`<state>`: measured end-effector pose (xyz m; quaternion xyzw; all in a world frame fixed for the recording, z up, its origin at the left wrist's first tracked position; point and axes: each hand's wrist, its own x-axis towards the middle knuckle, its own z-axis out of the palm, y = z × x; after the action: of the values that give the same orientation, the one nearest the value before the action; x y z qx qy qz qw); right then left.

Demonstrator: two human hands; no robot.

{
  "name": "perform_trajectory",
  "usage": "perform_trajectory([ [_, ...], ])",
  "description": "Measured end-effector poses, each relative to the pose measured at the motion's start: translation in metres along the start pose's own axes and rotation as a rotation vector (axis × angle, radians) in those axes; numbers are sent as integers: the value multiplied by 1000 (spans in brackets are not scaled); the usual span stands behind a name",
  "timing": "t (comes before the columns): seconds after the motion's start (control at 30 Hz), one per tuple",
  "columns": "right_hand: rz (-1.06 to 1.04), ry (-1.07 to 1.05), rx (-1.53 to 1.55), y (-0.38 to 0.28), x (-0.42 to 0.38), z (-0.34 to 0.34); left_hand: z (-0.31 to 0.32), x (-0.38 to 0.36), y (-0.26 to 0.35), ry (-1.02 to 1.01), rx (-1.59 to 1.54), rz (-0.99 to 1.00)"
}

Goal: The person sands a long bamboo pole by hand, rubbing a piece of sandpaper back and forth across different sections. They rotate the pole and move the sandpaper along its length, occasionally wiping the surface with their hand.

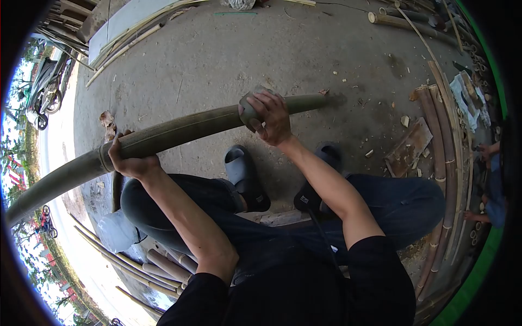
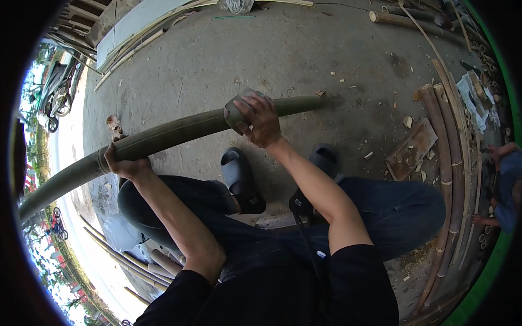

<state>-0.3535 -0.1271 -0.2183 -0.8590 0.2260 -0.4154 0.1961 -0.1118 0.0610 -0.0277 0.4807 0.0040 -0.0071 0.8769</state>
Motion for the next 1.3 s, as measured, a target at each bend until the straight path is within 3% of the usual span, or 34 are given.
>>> perform_trajectory([
  [0.03, -62, 21, -19, 14, -4, -2, 1, 0, -1, 10, 14, -5],
  [0.13, 255, -2, -93, 116, -59, -14, -18, 7, -6, 16, 27, -8],
  [0.2, 318, 22, -155, 185, -104, -36, -15, 6, -7, 71, 25, -14],
  [0.33, 352, -30, -193, 175, -105, -46, -2, -9, 5, 111, 2, -5],
  [0.4, 293, 67, -141, 137, -73, -30, -4, -9, 13, -242, -196, -30],
  [0.43, 295, 67, -139, 122, -59, -26, 2, -10, 16, -243, -193, -30],
  [0.5, 342, 113, 41, 102, -35, -23, 23, -20, 21, -222, 318, 219],
  [0.53, 344, 111, 42, 98, -26, -26, 38, -33, 21, -83, 349, 274],
  [0.57, 343, 87, 158, 98, -17, -30, 35, -25, 19, -84, 346, 273],
  [0.63, 343, 66, 269, 101, -8, -43, 15, 5, 9, -310, 323, 362],
  [0.67, 356, -29, 255, 106, -7, -50, 11, 10, 5, -433, 73, 216],
  [0.77, 327, -139, 160, 123, -2, -64, 30, -32, 10, -779, -329, 249],
  [0.8, 286, -168, 72, 127, -4, -66, 34, -47, 18, -612, -257, 204],
  [0.93, 153, -179, -125, 149, -3, -58, 9, -13, 18, -674, -266, 85],
  [1.0, 229, -410, -20, 150, -4, -49, 25, -27, 31, -285, 9, 18],
  [1.07, 69, -384, 150, 118, 1, -35, 20, -22, 35, -226, 33, 44],
  [1.13, 181, -442, 378, 60, 16, -26, 15, -11, 34, -171, 36, 77],
  [1.2, 57, -502, 432, 5, 36, -28, 15, -15, 32, -175, 29, 87],
  [1.3, -37, -361, 429, -34, 47, -32, 20, -25, 24, -202, 8, 125],
])
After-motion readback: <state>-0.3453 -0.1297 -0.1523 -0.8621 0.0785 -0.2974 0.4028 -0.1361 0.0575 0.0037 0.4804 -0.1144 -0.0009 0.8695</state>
